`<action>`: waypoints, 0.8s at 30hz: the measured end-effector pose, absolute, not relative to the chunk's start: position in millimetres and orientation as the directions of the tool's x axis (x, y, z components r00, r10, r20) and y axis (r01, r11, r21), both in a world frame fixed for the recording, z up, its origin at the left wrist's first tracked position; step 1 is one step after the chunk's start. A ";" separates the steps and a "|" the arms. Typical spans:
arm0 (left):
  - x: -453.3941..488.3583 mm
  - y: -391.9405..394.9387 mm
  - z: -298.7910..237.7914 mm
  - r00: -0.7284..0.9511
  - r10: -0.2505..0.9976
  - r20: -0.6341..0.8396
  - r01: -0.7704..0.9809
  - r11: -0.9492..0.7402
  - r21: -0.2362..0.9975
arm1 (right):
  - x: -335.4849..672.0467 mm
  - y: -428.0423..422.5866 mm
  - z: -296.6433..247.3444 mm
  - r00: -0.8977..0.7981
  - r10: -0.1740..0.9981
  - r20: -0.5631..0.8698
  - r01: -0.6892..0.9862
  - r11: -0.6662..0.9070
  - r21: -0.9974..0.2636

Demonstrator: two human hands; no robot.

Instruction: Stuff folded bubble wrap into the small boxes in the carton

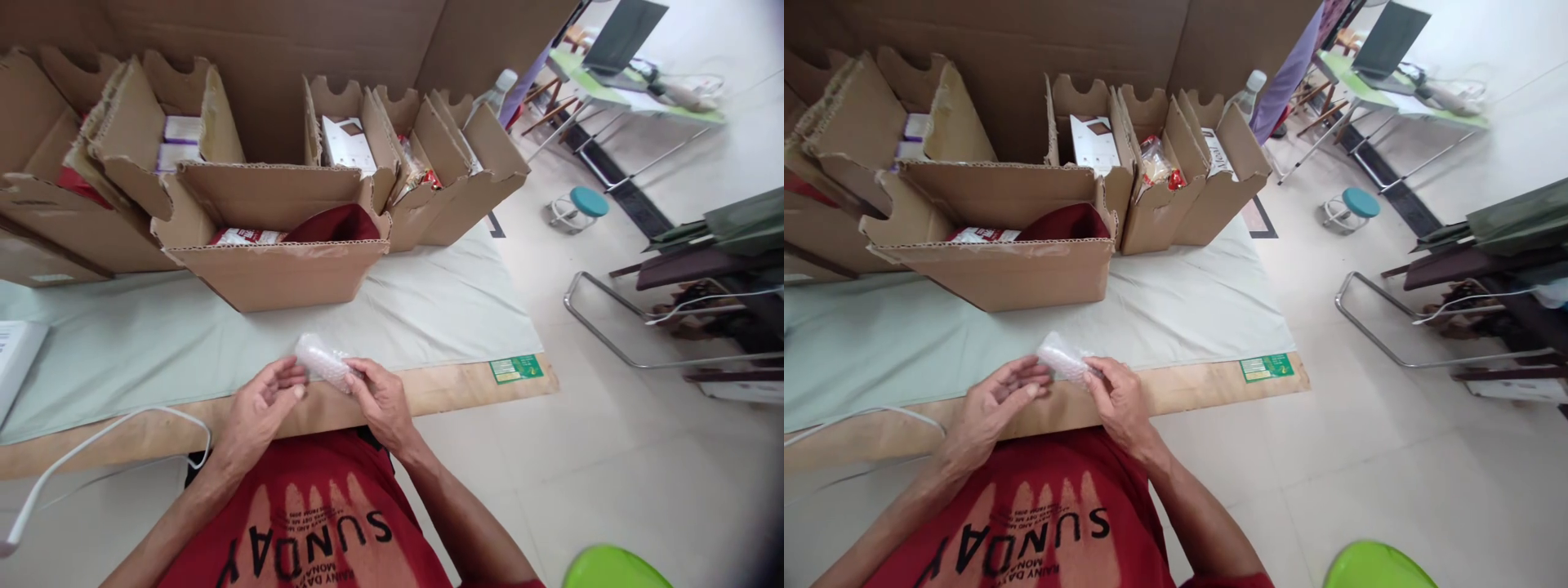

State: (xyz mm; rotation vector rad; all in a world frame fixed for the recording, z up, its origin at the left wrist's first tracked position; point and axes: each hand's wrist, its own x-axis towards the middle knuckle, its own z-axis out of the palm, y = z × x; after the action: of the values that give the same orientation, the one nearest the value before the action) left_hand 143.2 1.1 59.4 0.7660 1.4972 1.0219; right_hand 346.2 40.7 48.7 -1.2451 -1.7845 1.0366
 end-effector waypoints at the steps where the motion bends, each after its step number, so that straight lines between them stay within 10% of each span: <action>1: 145.5 1.7 60.5 -0.115 0.888 -0.446 -0.178 0.423 0.888 | 343.3 37.8 50.9 -0.284 0.958 0.038 0.318 0.132 -0.939; 7: 153.5 3.3 57.5 -0.058 0.895 -0.442 -0.435 0.376 0.818 | 342.6 30.6 58.0 -0.312 0.950 -0.010 0.235 0.067 -0.970; 18: 142.5 11.1 71.8 -0.068 0.978 -0.196 -0.190 0.180 0.965 | 343.0 56.9 86.6 -0.435 0.900 -0.028 0.267 0.099 -0.959; 24: 116.7 28.3 104.0 -0.171 0.898 0.405 0.313 -0.341 0.887 | 357.0 107.5 154.4 -0.543 0.803 0.246 0.235 0.426 -0.873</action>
State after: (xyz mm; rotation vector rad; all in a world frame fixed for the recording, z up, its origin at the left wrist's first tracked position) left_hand 116.7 28.3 104.0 1.6000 1.3912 1.5395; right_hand 357.0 107.5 154.4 -0.8739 -2.0112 1.0854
